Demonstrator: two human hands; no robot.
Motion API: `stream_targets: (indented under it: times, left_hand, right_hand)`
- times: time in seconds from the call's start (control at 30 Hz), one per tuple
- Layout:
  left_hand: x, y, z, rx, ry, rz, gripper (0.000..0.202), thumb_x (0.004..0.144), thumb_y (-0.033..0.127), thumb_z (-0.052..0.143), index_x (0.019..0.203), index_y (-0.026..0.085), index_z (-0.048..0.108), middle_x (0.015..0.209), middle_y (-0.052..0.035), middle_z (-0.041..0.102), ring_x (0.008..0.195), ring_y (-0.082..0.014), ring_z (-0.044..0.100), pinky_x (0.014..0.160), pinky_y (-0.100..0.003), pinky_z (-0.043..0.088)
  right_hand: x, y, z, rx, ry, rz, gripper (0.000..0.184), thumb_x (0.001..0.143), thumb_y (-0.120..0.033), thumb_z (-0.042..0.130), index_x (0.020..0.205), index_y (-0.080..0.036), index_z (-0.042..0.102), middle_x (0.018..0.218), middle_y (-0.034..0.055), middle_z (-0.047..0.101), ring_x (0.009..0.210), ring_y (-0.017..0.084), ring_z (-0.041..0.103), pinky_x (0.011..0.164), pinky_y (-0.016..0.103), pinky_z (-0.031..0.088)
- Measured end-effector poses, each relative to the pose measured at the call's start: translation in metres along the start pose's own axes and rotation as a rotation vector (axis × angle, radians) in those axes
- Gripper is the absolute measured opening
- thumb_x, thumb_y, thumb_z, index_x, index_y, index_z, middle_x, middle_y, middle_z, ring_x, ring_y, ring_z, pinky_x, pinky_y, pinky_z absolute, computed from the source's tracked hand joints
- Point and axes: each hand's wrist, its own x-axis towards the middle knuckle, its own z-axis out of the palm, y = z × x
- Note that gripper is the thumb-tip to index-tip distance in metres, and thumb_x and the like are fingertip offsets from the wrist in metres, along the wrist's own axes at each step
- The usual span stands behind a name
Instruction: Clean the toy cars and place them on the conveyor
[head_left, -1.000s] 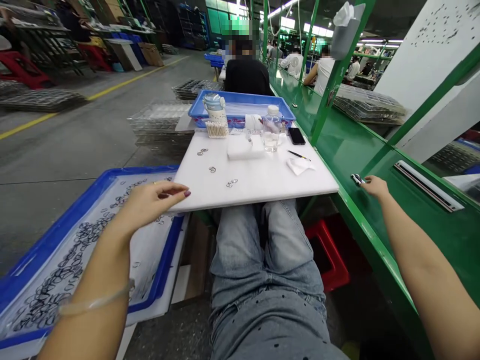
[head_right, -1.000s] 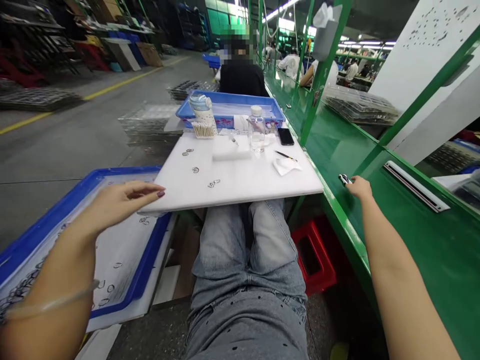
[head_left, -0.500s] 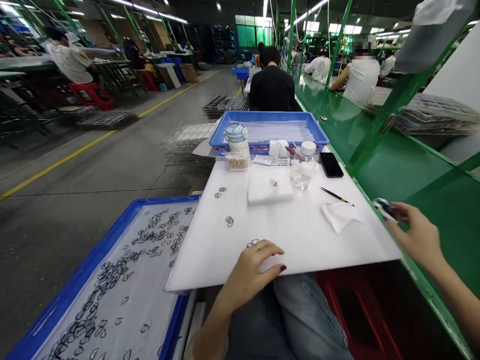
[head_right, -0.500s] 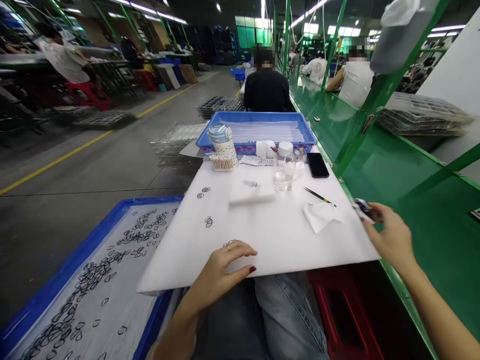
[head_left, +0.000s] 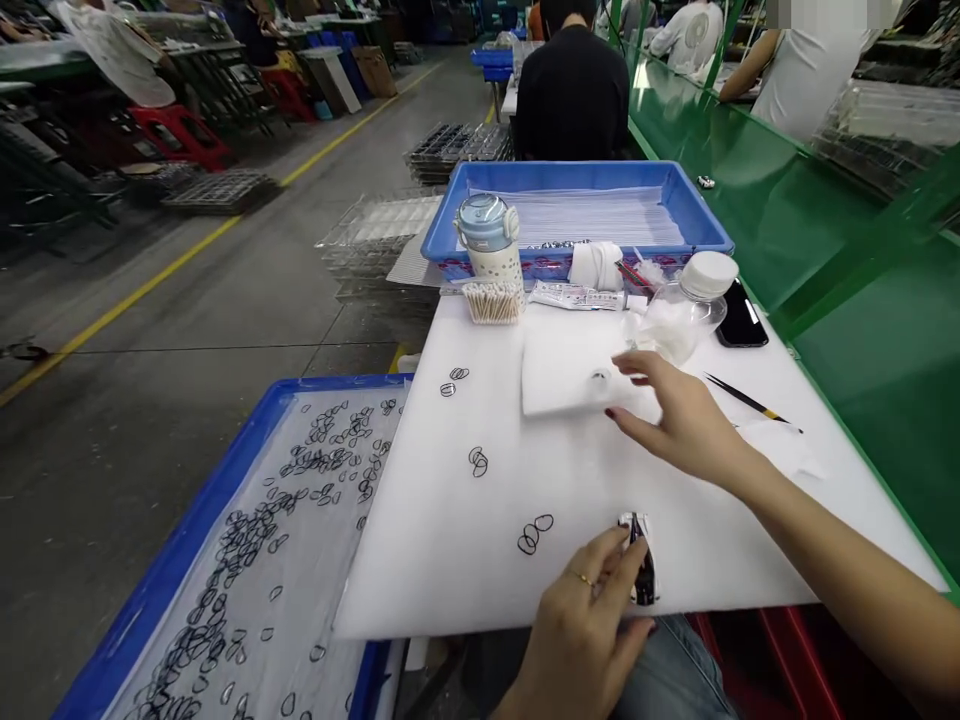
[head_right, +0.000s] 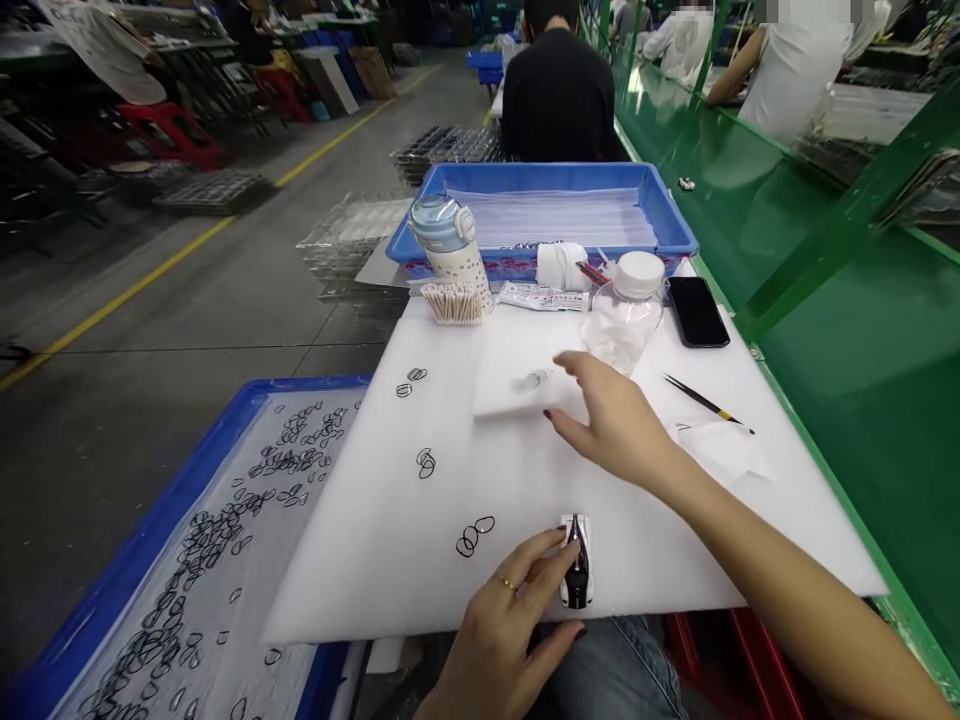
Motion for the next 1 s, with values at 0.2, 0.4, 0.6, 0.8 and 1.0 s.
stream_targets:
  times: [0.2,0.4,0.6,0.8,1.0]
  left_hand:
    - [0.025,-0.003,-0.017,-0.011,-0.170,-0.023,0.054,0.077,0.020,0.079,0.127,0.021,0.058,0.141,-0.0098,0.057,0.126,-0.0310,0.054,0.101,-0.052,0.055]
    - [0.027,-0.007,-0.005,-0.046,0.000,-0.011,0.055,0.069,0.022,0.081,0.121,0.018,0.062,0.126,-0.0100,0.067,0.110,-0.0281,0.063,0.091,-0.049,0.057]
    - [0.032,0.012,0.005,-0.155,0.133,-0.168,0.039,0.069,0.028,0.080,0.107,0.021,0.072,0.108,-0.0060,0.074,0.097,-0.0264,0.067,0.084,-0.047,0.057]
    - [0.035,0.015,0.008,-0.169,0.167,-0.259,0.030,0.078,0.038,0.078,0.104,0.024,0.075,0.103,-0.0044,0.076,0.095,-0.0249,0.068,0.084,-0.046,0.055]
    - [0.036,0.014,0.009,-0.179,0.186,-0.269,0.031,0.077,0.040,0.079,0.101,0.022,0.076,0.100,-0.0040,0.076,0.092,-0.0238,0.068,0.082,-0.043,0.054]
  right_hand:
    - [0.044,0.007,0.019,-0.043,-0.251,0.131,0.019,0.097,-0.031,0.048,0.096,-0.020,0.063,0.087,0.0073,0.072,0.083,0.028,0.067,0.075,0.041,0.049]
    - [0.007,-0.003,-0.005,0.723,0.060,0.094,0.019,0.092,-0.040,0.062,0.089,-0.022,0.068,0.102,0.0041,0.068,0.103,0.022,0.062,0.091,0.037,0.047]
    - [-0.067,-0.005,0.007,0.940,0.130,0.274,0.026,0.087,-0.046,0.069,0.104,-0.026,0.065,0.074,-0.0022,0.043,0.067,0.015,0.042,0.062,0.030,0.038]
    - [-0.081,-0.020,-0.006,1.285,0.010,0.285,0.036,0.093,-0.055,0.056,0.073,-0.025,0.056,0.064,-0.0014,0.040,0.062,0.017,0.037,0.064,0.034,0.036]
    - [-0.090,-0.053,-0.006,1.546,0.146,0.205,0.052,0.093,-0.039,0.057,0.053,-0.020,0.030,0.048,-0.0036,0.023,0.047,0.013,0.022,0.051,0.032,0.025]
